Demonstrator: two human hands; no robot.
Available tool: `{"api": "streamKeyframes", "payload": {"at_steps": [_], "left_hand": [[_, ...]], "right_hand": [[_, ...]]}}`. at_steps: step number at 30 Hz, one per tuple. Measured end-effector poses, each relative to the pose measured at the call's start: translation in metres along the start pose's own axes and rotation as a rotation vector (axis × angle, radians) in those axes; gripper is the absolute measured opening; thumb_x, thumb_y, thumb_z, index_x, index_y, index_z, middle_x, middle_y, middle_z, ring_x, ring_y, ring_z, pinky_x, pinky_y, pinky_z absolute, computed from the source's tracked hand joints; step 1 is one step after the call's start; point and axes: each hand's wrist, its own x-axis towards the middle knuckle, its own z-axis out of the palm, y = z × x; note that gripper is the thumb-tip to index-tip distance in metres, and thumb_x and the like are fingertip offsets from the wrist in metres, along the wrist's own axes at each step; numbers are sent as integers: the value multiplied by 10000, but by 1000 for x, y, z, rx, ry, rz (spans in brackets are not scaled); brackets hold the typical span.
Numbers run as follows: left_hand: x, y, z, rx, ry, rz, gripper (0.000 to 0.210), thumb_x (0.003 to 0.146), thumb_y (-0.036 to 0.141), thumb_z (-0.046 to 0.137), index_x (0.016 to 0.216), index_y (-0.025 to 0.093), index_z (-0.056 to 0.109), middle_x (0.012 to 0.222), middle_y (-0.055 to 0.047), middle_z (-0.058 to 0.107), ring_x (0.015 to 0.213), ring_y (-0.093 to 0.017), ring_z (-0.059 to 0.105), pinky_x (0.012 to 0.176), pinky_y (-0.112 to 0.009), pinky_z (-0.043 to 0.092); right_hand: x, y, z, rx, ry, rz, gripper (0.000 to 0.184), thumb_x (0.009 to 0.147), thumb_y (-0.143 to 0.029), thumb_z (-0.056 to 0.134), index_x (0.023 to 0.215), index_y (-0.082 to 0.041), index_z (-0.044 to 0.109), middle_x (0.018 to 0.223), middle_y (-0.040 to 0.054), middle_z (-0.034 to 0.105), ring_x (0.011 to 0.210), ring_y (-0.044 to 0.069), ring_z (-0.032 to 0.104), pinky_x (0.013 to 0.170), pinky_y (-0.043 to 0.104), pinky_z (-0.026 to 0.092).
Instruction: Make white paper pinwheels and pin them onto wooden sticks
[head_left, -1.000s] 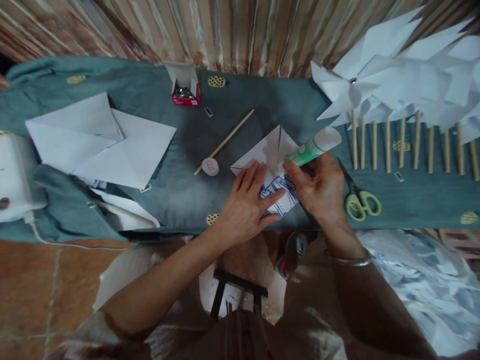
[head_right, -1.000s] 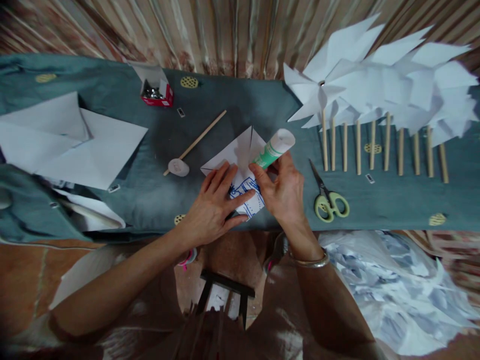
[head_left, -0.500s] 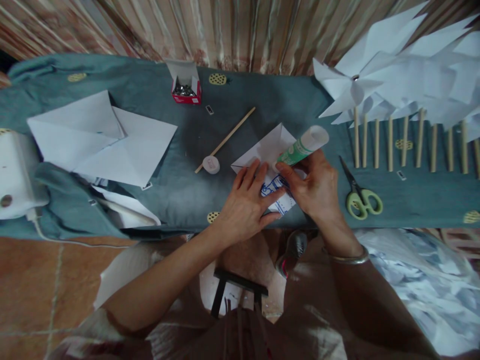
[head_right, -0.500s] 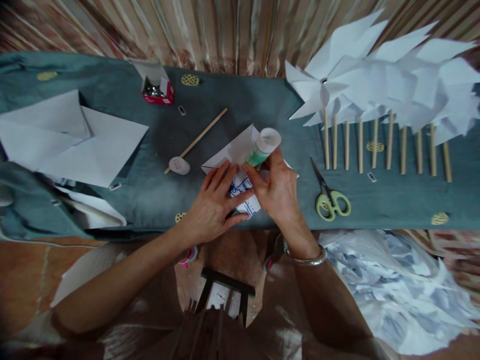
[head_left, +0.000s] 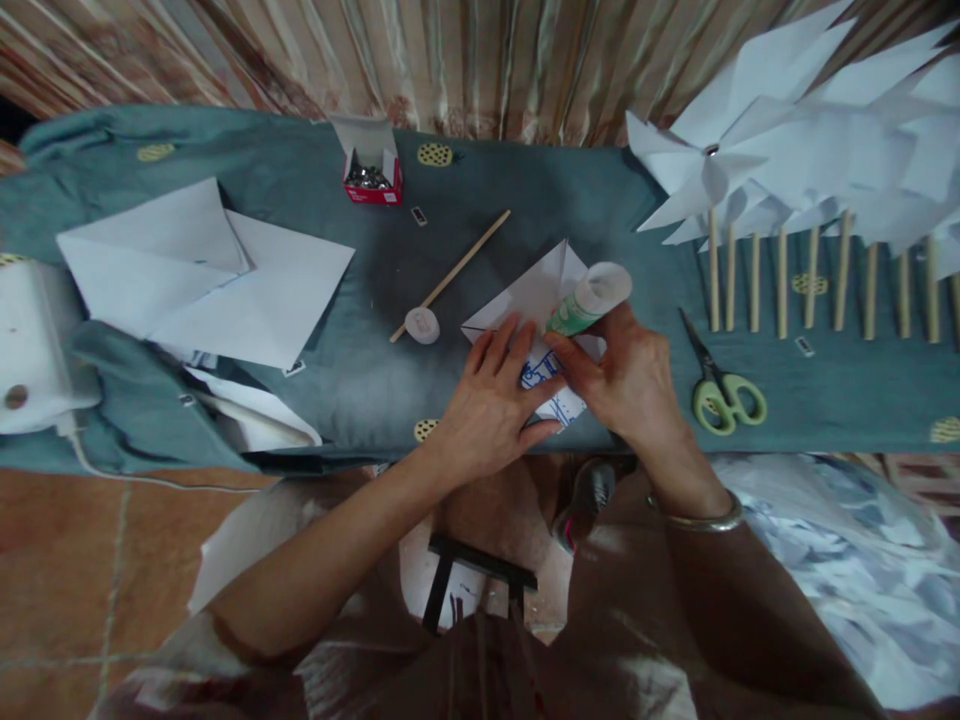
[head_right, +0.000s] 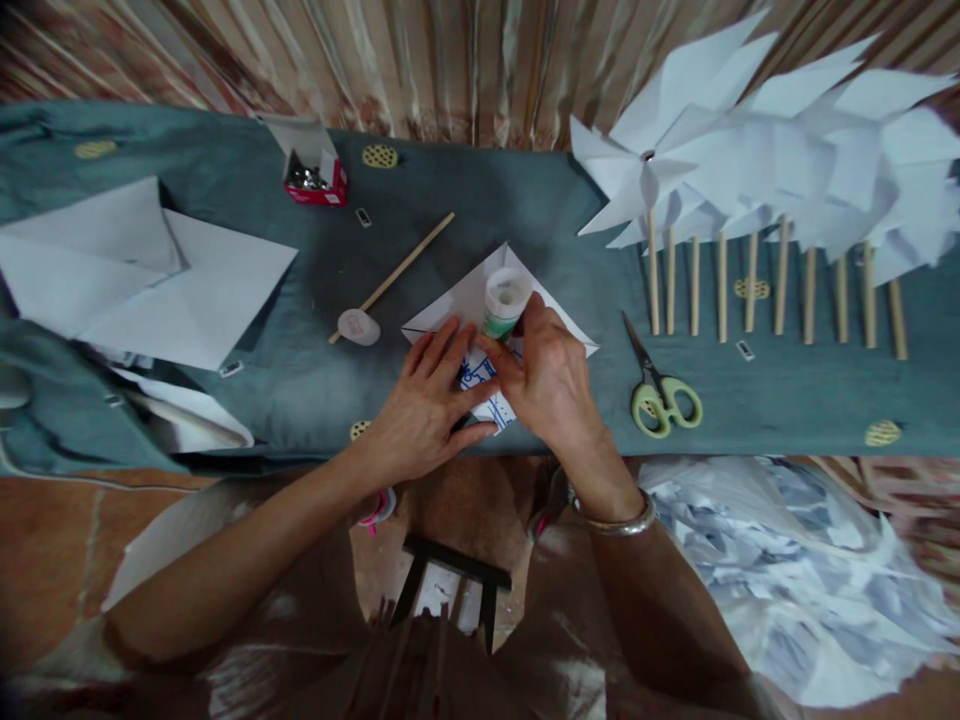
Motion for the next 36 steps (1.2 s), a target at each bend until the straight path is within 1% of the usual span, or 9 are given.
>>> {"api": "streamKeyframes", "payload": {"at_steps": [4, 11, 14, 17, 21, 25, 28, 36], "left_hand": [[0, 0, 1, -3, 2, -3, 487, 836, 498, 636, 1264, 271, 595, 1596, -125, 248, 1474, -390, 167, 1147, -630, 215], [0, -1, 2, -9, 5, 1, 499, 845, 514, 615, 1285, 281, 581, 1598, -107, 250, 1477, -389, 154, 1139, -645, 221], [0, -1, 2, -17, 3, -3, 512, 841, 523, 615, 1292, 281, 578, 1598, -109, 251, 1475, -391, 157, 1140, -647, 215], [0, -2, 2, -20, 2, -5, 512, 844, 525, 610, 1296, 290, 572, 1603, -100, 243, 1477, -387, 154, 1138, -651, 215], [0, -1, 1, -19, -9, -12, 515, 839, 516, 620, 1296, 281, 576, 1597, -107, 253, 1476, -391, 153, 1141, -646, 211], [0, -1, 1, -18, -7, -10, 526, 841, 522, 615, 1309, 287, 565, 1597, -106, 253, 1475, -391, 153, 1136, -651, 214], [-1, -2, 2, -13, 0, -6, 523, 847, 513, 612, 1319, 293, 558, 1595, -107, 254, 1474, -395, 152, 1131, -656, 216], [-1, -3, 3, -14, 4, 2, 536, 851, 522, 601, 1339, 310, 539, 1598, -106, 243, 1475, -400, 146, 1124, -659, 225]], "right_hand": [[-2, 2, 0, -28, -13, -37, 343, 858, -455, 589, 1027, -157, 597, 843, 111, 699, 766, 275, 682, 683, 407, 541], [-5, 4, -6, 14, -74, -76, 329, 882, -418, 553, 1100, -175, 594, 934, 129, 687, 876, 282, 670, 756, 425, 549], [-7, 5, -7, 31, -67, -81, 331, 877, -447, 555, 1100, -206, 602, 947, 109, 684, 894, 284, 669, 771, 428, 544], [-8, 6, -7, 41, -45, -64, 289, 869, -431, 574, 1079, -237, 622, 949, 95, 688, 888, 280, 673, 772, 414, 539], [-10, 7, -8, 38, -44, -73, 320, 863, -433, 583, 1079, -202, 629, 955, 103, 702, 883, 279, 669, 779, 423, 539], [-13, 10, -10, 10, -45, -64, 308, 867, -460, 576, 1044, -215, 635, 940, 98, 706, 863, 280, 671, 771, 422, 535], [-15, 13, -11, -6, -41, -64, 332, 873, -465, 571, 1049, -190, 634, 936, 112, 707, 849, 285, 674, 770, 424, 531], [-15, 18, -12, 5, -27, -73, 340, 883, -482, 563, 1059, -198, 628, 981, 119, 721, 905, 303, 681, 788, 445, 527]]}}
